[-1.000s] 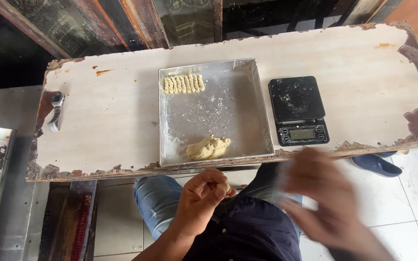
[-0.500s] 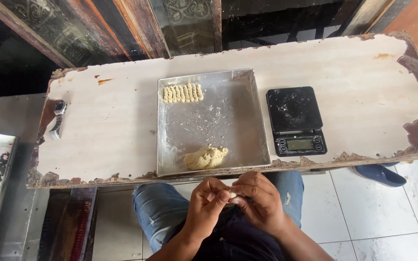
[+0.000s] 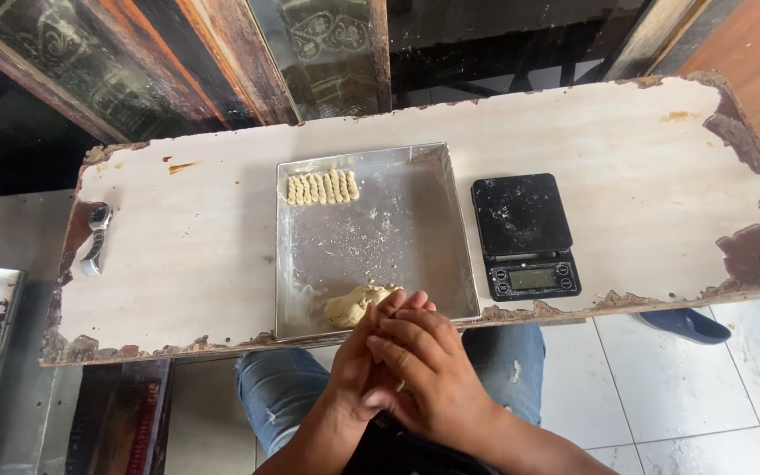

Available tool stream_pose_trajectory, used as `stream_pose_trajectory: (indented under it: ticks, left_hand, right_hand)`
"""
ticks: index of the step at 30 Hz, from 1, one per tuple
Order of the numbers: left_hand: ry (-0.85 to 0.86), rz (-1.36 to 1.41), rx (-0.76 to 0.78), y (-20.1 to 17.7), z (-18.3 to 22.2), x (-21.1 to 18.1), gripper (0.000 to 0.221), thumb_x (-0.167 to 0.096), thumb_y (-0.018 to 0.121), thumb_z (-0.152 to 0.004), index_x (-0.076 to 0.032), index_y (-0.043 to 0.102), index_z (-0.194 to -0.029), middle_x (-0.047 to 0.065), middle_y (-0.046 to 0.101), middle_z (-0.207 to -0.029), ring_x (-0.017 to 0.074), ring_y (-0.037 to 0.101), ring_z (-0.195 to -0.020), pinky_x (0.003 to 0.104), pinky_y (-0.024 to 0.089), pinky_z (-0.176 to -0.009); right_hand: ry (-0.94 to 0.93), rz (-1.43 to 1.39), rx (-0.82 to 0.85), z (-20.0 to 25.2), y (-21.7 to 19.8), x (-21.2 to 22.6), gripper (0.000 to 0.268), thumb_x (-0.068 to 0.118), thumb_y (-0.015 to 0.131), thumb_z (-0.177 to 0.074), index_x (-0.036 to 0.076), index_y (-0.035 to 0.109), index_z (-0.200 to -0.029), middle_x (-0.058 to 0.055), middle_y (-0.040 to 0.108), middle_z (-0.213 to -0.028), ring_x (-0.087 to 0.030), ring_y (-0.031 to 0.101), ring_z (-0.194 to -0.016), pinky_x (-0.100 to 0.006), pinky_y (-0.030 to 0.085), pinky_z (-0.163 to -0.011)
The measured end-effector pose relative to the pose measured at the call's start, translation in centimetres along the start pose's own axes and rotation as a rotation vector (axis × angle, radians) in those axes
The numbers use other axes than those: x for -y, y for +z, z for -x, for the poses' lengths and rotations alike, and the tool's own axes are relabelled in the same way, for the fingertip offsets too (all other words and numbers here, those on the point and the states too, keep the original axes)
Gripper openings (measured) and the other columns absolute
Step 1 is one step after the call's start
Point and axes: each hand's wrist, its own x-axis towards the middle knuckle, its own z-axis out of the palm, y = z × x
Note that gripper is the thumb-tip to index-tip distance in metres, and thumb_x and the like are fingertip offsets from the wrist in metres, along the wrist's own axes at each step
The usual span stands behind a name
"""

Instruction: The person rolls a small piece of dough into a long thin strand between their palms and then braids it into a specific shape.

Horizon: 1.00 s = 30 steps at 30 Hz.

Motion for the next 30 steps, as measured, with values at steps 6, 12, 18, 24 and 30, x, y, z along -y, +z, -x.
stream_pose_trajectory:
  ticks: [6,12,18,24,30]
  left_hand:
    - [0.162,-0.059,0.222,2.9,1.2,-0.9,0.056,-0.050,0.044,-0.104,-0.012,0.049,-0.145,0.011,0.043,-0.155,0.0278,0.035,-0.149,0.042,0.024,-0.122]
    - [0.349,-0.122,0.492,3.6,0.6,-1.0,0.079,-0.068,0.025,-0.107,-0.013,0.029,-0.163,0.008,0.020,-0.172,0.0253,0.013,-0.161,0.048,-0.004,-0.132]
    - [0.192,-0.398,0.149,2.8,-0.2,-0.7,0.095,-0.078,0.041,-0.089,-0.033,0.002,-0.164,0.008,0.001,-0.173,0.0288,0.006,-0.159,0.056,0.006,-0.123]
    - [0.289,-0.222,0.400,5.1,-2.0,-1.3,0.090,-0.078,0.022,-0.096,-0.026,-0.002,-0.166,0.014,-0.014,-0.173,0.0307,-0.005,-0.159,0.048,-0.004,-0.126]
    - [0.334,-0.206,0.414,5.9,-2.4,-0.1,0.056,-0.062,0.032,-0.110,-0.039,0.028,-0.161,-0.009,0.003,-0.174,0.0260,0.005,-0.161,0.067,-0.003,-0.125]
  right_hand:
    - [0.040,-0.029,0.277,-3.8,2.2,0.2,0.097,0.080,0.025,-0.092,0.005,0.050,-0.148,-0.027,0.049,-0.151,-0.054,0.031,-0.149,-0.072,0.011,-0.120]
    - [-0.055,0.077,0.363,-2.1,3.3,0.3,0.103,0.080,0.013,-0.091,0.008,0.017,-0.165,-0.025,0.013,-0.172,-0.047,0.001,-0.160,-0.075,-0.006,-0.122]
    - [-0.013,0.009,0.308,-3.5,4.2,-2.7,0.111,0.087,0.017,-0.084,0.015,0.010,-0.167,-0.024,0.008,-0.174,-0.057,-0.009,-0.158,-0.082,-0.014,-0.118]
    - [-0.198,-0.005,0.151,-2.5,3.2,-0.6,0.101,0.085,0.009,-0.097,0.017,0.004,-0.171,-0.017,-0.002,-0.176,-0.046,-0.005,-0.164,-0.082,-0.012,-0.126]
    - [-0.051,0.121,0.145,-4.7,3.1,-5.2,0.101,0.084,0.006,-0.097,0.015,-0.011,-0.169,-0.016,-0.016,-0.175,-0.042,-0.023,-0.160,-0.072,-0.021,-0.125]
